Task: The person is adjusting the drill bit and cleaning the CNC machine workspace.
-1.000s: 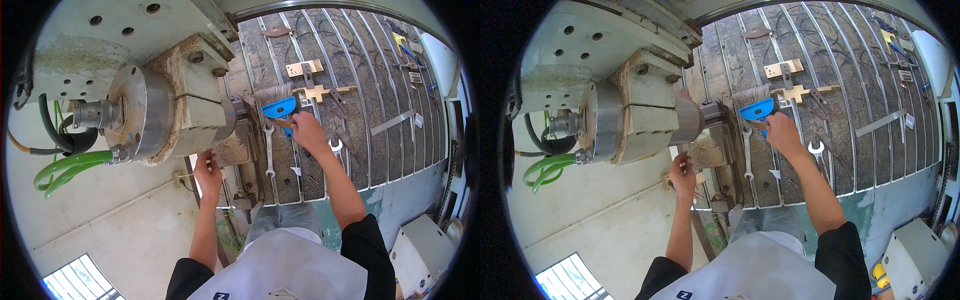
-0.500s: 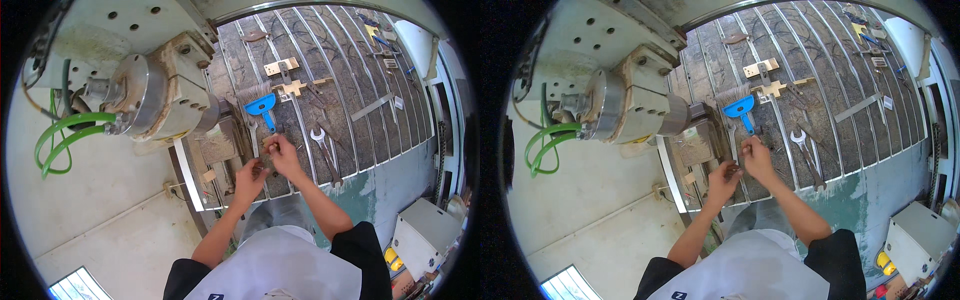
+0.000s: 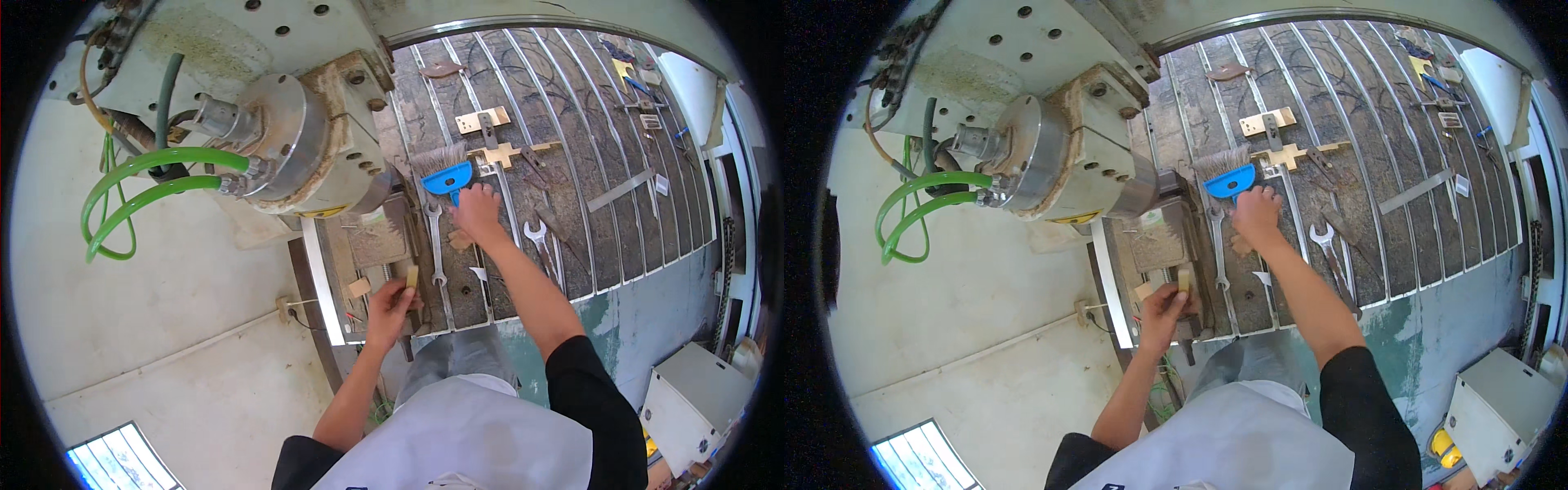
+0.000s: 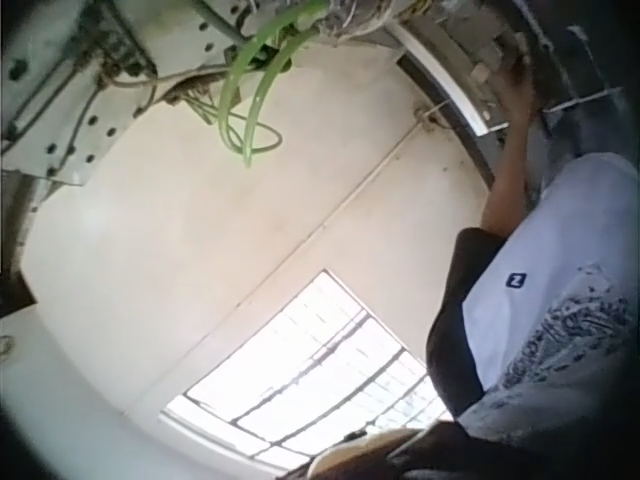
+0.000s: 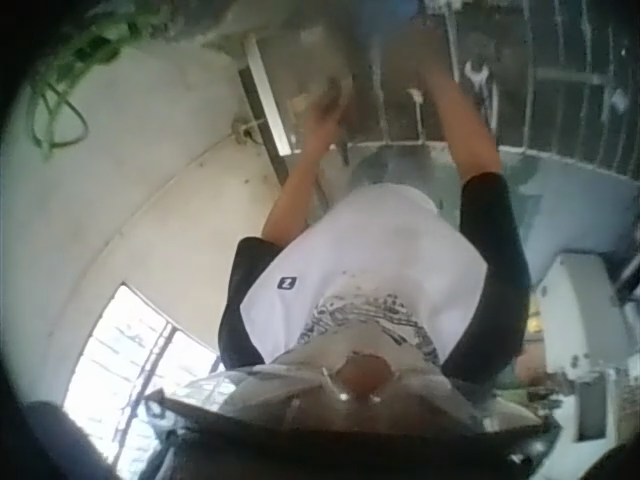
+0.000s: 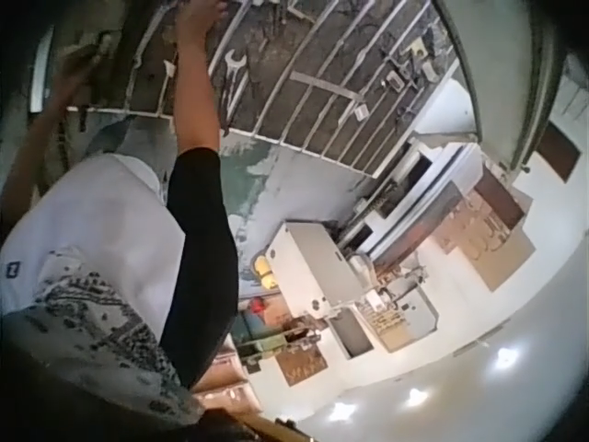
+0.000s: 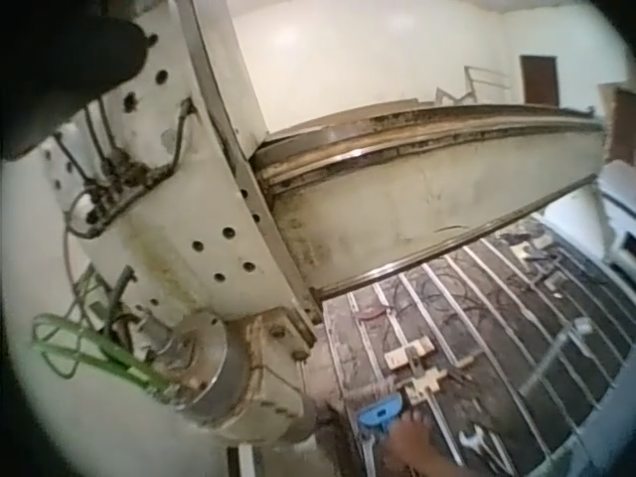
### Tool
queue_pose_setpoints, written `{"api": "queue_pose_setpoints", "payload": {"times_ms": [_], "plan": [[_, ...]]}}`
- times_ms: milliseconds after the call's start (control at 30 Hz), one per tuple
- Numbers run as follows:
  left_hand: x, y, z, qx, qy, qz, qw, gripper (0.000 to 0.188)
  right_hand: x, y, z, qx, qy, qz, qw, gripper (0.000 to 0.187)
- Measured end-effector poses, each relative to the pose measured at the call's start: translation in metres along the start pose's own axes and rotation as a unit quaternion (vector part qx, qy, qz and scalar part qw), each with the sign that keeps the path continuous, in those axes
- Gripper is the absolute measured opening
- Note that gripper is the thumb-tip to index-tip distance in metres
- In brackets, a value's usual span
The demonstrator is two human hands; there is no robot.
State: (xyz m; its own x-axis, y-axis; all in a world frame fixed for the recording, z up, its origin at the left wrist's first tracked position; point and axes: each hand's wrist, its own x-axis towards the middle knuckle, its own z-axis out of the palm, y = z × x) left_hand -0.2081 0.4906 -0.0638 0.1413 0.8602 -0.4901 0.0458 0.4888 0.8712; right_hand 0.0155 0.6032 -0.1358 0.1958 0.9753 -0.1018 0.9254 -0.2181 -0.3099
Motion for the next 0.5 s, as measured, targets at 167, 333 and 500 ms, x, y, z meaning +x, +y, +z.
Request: {"api": "queue_pose_setpoints", "payload": {"times_ms": [167,333,500], "plan": [[-0.030,0.007,-0.049,-0.032,0.028,0.028,0.999,0.018,0.017,0.009,0.029,-0.058,-0.072,0.013,0.996,0.023],[-0.049,0.007,-0.100,-0.043,0.074,0.023,0.996,0.019,0.019,-0.002,-0.011,0.143,0.054,0.076,0.985,0.024],[-0.061,0.000,-0.138,-0.051,0.088,0.029,0.994,0.021,0.014,-0.038,-0.054,0.261,0.220,0.040,0.939,0.020]]}}
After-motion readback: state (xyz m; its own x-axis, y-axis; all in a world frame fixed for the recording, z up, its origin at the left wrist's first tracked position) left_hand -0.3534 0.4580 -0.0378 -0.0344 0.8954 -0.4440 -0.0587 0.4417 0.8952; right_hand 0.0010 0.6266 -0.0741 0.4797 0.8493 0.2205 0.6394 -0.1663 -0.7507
